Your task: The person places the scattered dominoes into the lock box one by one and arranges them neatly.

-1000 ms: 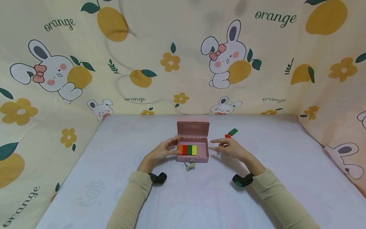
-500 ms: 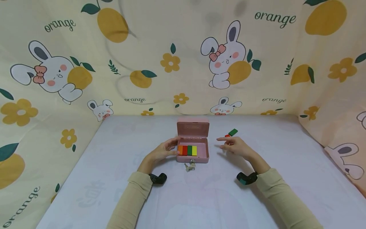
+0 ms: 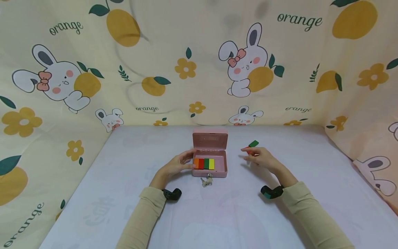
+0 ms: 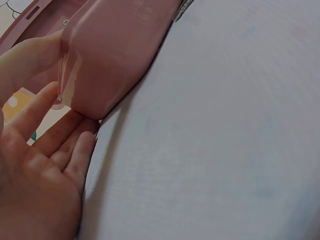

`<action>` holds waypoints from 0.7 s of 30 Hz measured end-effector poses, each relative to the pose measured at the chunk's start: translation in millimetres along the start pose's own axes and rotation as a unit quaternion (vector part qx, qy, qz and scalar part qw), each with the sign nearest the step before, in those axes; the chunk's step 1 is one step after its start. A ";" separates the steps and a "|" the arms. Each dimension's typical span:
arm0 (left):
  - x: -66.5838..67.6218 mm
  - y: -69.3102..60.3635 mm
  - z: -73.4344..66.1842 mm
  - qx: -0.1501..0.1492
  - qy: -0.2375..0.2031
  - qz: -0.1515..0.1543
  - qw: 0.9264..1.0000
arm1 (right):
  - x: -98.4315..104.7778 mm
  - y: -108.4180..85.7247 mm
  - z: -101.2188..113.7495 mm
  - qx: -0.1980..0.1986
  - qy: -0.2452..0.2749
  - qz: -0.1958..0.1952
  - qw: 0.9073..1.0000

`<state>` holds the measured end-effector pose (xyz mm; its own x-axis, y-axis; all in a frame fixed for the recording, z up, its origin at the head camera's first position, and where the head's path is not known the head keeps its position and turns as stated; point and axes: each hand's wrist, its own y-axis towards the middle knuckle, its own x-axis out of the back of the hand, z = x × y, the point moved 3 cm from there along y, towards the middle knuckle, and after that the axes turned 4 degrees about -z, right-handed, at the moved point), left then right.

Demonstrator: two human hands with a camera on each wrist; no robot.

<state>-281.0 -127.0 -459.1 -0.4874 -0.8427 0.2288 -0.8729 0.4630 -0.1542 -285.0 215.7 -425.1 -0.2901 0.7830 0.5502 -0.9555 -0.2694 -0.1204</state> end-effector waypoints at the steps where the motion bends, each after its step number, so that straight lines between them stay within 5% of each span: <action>1: -0.1 0.2 0.1 0.000 0.000 -0.001 1.000 | 0.8 0.0 -0.9 -0.002 -0.001 -0.003 1.000; 21: -0.5 -0.3 -0.4 0.006 -0.004 -0.011 1.000 | 12.1 10.3 -17.8 -0.048 -0.007 -0.026 0.999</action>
<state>-280.6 -126.6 -458.8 -0.4685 -0.8542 0.2254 -0.8827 0.4417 -0.1606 -299.3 232.4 -434.3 -0.2400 0.7860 0.5698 -0.9702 -0.1736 -0.1692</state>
